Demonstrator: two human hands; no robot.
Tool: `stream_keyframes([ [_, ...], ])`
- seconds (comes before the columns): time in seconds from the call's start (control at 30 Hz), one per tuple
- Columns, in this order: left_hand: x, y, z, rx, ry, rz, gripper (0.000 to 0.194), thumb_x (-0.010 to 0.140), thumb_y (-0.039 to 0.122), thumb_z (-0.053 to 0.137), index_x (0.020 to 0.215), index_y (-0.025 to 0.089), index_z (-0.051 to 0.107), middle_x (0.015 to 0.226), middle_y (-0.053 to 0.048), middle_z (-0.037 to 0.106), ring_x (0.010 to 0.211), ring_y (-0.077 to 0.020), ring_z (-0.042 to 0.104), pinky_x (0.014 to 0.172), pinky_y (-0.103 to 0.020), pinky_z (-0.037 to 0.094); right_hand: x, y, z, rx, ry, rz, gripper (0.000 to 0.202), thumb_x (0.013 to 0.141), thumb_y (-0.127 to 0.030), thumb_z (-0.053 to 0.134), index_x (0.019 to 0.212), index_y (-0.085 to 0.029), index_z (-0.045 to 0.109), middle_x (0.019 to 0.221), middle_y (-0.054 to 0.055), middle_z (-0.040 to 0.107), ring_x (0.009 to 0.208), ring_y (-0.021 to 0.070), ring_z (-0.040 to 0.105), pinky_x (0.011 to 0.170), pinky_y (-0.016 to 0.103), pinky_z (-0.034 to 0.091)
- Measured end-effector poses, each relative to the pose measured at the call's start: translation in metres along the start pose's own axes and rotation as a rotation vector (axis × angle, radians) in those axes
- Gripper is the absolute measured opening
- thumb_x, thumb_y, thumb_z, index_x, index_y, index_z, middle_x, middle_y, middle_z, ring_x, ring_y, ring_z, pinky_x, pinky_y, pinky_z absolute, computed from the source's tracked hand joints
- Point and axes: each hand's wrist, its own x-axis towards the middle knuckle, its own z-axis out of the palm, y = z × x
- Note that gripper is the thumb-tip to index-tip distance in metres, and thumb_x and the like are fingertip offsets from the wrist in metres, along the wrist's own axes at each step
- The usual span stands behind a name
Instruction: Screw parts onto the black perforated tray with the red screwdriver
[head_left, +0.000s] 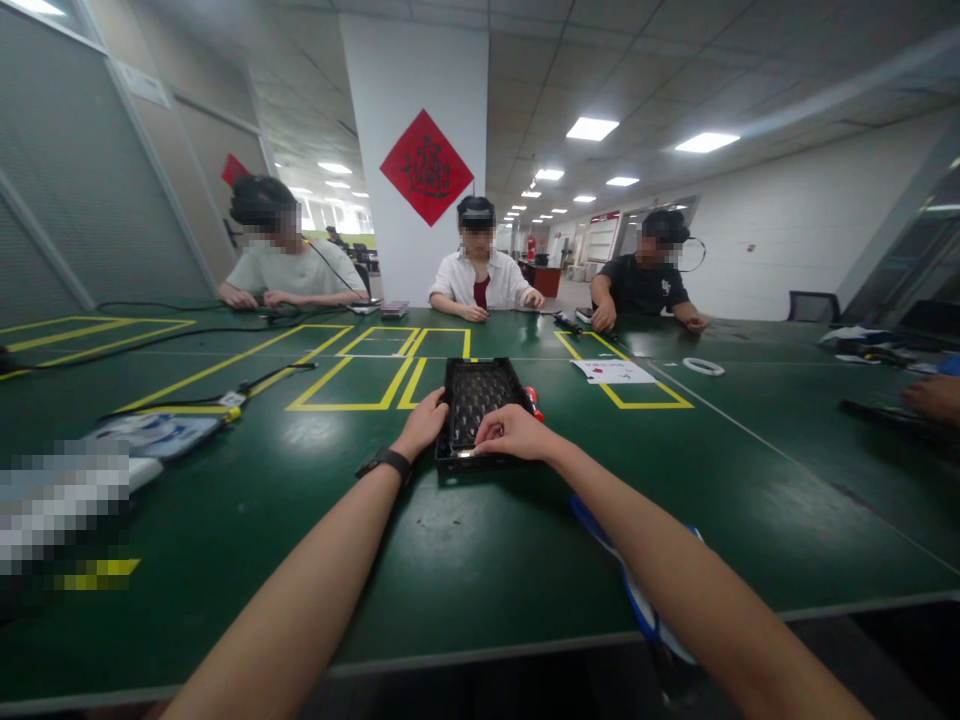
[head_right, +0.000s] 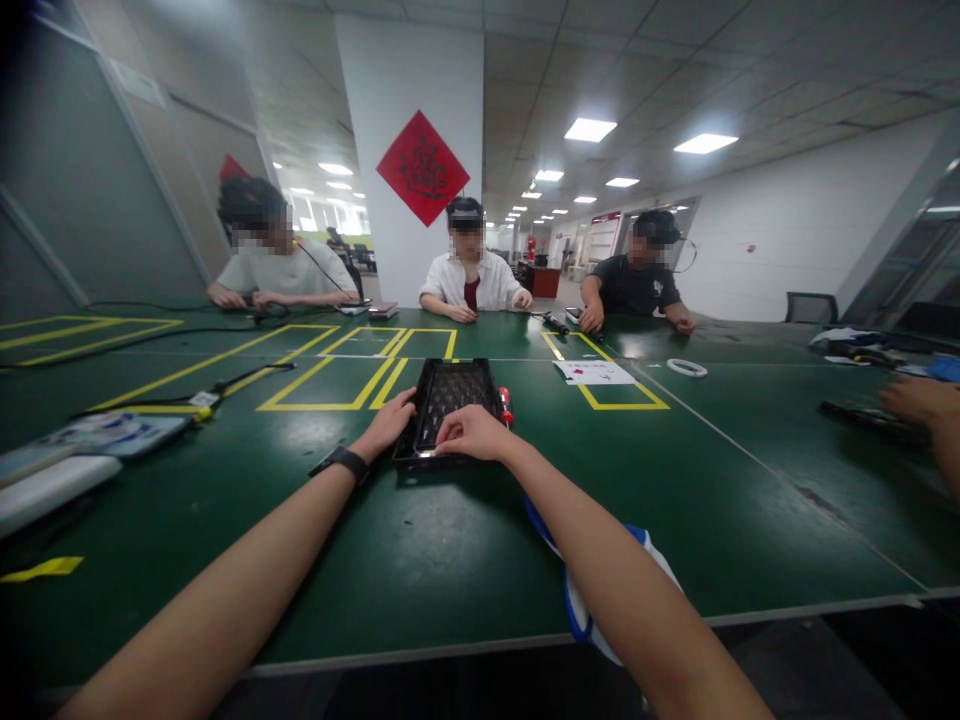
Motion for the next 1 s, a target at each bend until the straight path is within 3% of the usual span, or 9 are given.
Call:
stream_keyframes([
  [0.5, 0.002, -0.002, 0.002, 0.000, 0.006, -0.004, 0.051, 0.075, 0.019, 0.037, 0.124, 0.011, 0.046, 0.132, -0.007, 0.044, 0.122, -0.0199, 0.037, 0.105, -0.031, 0.025, 0.000, -0.003, 0.000, -0.039, 0.010, -0.020, 0.027, 0.060, -0.032, 0.069, 0.074, -0.010, 0.067, 0.064, 0.003, 0.063, 0.058, 0.0097, 0.055, 0.057, 0.020, 0.043],
  [1.0, -0.003, 0.000, -0.001, -0.008, 0.004, 0.003, 0.052, 0.076, 0.020, 0.037, 0.125, 0.005, 0.043, 0.132, -0.013, 0.042, 0.122, -0.0205, 0.037, 0.104, -0.031, 0.026, 0.000, -0.010, 0.000, -0.059, 0.007, -0.005, 0.032, 0.060, -0.037, 0.068, 0.075, -0.009, 0.066, 0.065, 0.004, 0.063, 0.057, 0.0100, 0.054, 0.054, 0.020, 0.042],
])
